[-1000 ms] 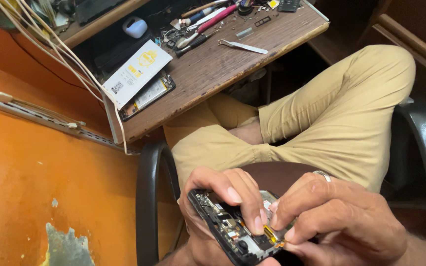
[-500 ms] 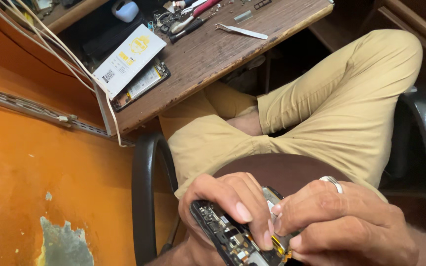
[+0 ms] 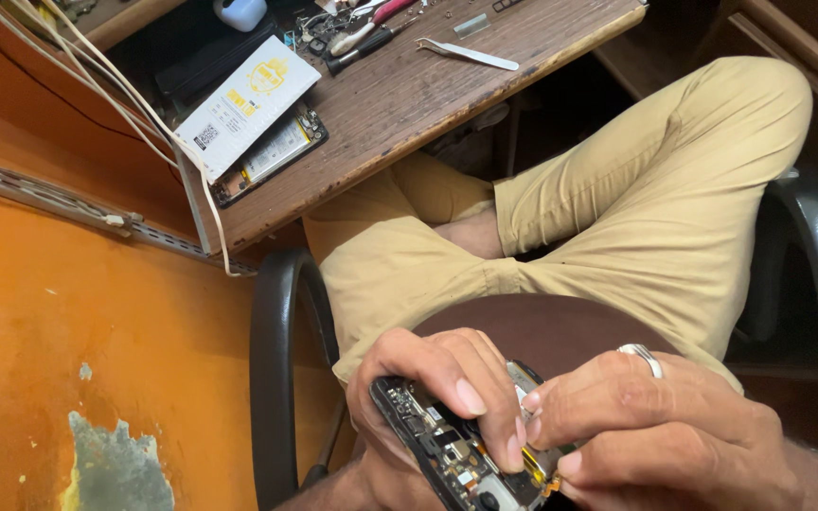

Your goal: The person disassembles a smartphone, removes the back cover, and detaches internal components including the motherboard and battery. They then reassemble the device by reconnecting the motherboard, installing a new battery, and securing the back cover.

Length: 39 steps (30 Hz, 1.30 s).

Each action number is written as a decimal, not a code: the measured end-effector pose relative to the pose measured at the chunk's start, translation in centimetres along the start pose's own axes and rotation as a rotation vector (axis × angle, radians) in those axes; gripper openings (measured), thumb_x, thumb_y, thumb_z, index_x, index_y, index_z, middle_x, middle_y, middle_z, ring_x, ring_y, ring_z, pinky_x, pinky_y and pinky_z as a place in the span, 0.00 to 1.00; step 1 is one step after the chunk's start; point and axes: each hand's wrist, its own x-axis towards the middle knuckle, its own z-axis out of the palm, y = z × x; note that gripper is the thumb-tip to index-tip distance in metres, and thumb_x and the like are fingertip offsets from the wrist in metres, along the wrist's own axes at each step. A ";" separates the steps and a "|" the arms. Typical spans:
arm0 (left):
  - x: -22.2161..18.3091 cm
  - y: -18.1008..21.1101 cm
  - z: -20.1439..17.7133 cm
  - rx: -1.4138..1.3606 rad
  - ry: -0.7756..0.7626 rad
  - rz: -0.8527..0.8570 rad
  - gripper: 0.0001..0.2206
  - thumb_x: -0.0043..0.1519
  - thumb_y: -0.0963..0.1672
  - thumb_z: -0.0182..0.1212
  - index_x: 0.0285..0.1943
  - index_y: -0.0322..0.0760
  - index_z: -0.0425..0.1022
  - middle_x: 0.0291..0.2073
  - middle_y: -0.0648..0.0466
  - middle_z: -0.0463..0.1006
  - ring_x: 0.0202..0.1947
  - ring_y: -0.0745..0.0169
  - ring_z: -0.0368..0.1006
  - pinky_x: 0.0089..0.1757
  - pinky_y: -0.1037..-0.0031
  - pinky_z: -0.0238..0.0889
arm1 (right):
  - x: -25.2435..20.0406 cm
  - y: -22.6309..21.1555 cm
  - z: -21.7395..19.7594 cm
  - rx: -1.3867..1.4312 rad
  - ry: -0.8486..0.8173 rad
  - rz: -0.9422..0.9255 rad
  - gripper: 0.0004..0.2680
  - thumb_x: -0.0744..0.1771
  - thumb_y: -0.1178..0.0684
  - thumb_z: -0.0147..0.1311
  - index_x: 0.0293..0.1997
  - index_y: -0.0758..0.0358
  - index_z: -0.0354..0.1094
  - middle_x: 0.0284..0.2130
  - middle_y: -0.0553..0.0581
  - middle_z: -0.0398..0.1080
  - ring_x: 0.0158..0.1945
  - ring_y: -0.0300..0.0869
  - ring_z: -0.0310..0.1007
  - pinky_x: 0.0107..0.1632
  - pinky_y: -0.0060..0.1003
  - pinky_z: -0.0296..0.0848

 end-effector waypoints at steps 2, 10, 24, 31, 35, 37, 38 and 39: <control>0.0 -0.1 -0.1 0.007 -0.014 0.014 0.17 0.60 0.46 0.73 0.45 0.36 0.67 0.27 0.47 0.80 0.30 0.57 0.76 0.37 0.68 0.73 | -0.1 0.0 0.0 0.020 0.005 0.009 0.08 0.64 0.60 0.63 0.41 0.66 0.66 0.38 0.64 0.76 0.43 0.49 0.83 0.42 0.41 0.85; -0.3 0.0 -0.5 -0.013 -0.032 -0.032 0.19 0.59 0.46 0.76 0.47 0.37 0.66 0.30 0.47 0.80 0.32 0.57 0.77 0.37 0.70 0.74 | -0.1 -0.2 -0.7 -0.017 -0.082 0.023 0.09 0.64 0.60 0.63 0.43 0.66 0.66 0.40 0.63 0.76 0.45 0.51 0.80 0.45 0.44 0.83; 1.5 -0.2 -0.3 -0.010 0.145 -0.149 0.32 0.48 0.38 0.85 0.55 0.34 0.64 0.35 0.49 0.78 0.35 0.68 0.75 0.38 0.78 0.72 | 0.0 2.5 1.1 -0.149 0.234 0.107 0.07 0.66 0.57 0.62 0.41 0.67 0.66 0.34 0.61 0.77 0.35 0.42 0.79 0.35 0.31 0.80; 8.8 0.3 -3.4 0.018 0.060 -0.048 0.27 0.56 0.37 0.81 0.57 0.33 0.65 0.39 0.52 0.75 0.38 0.71 0.71 0.43 0.79 0.69 | 4.5 6.0 -0.1 -0.265 0.359 -0.009 0.08 0.70 0.58 0.60 0.46 0.71 0.64 0.38 0.63 0.75 0.37 0.40 0.77 0.40 0.29 0.78; 13.0 0.7 -5.4 0.062 0.019 -0.029 0.27 0.56 0.37 0.81 0.58 0.33 0.65 0.38 0.53 0.75 0.38 0.72 0.69 0.44 0.80 0.68 | 7.8 8.4 -1.5 -0.302 0.396 -0.038 0.09 0.70 0.58 0.62 0.47 0.71 0.64 0.38 0.62 0.74 0.39 0.40 0.77 0.42 0.29 0.77; 14.8 0.5 -6.7 0.100 0.014 -0.017 0.27 0.54 0.38 0.81 0.57 0.34 0.65 0.37 0.53 0.75 0.38 0.71 0.71 0.43 0.80 0.68 | 9.2 10.0 -1.7 -0.319 0.416 -0.049 0.09 0.70 0.58 0.62 0.47 0.71 0.64 0.38 0.61 0.74 0.39 0.39 0.77 0.42 0.28 0.77; 15.7 0.4 -7.5 0.095 0.006 -0.013 0.27 0.54 0.38 0.81 0.56 0.35 0.65 0.37 0.53 0.75 0.37 0.71 0.71 0.42 0.80 0.68 | 9.9 10.9 -1.8 -0.326 0.420 -0.060 0.09 0.69 0.57 0.62 0.46 0.70 0.64 0.38 0.61 0.74 0.39 0.39 0.77 0.42 0.28 0.77; 16.6 0.2 -8.4 0.091 -0.003 -0.008 0.27 0.54 0.37 0.81 0.56 0.35 0.65 0.37 0.53 0.76 0.37 0.71 0.72 0.41 0.80 0.68 | 10.7 12.0 -2.0 -0.333 0.412 -0.077 0.08 0.69 0.58 0.61 0.45 0.70 0.65 0.38 0.60 0.74 0.38 0.39 0.77 0.41 0.28 0.77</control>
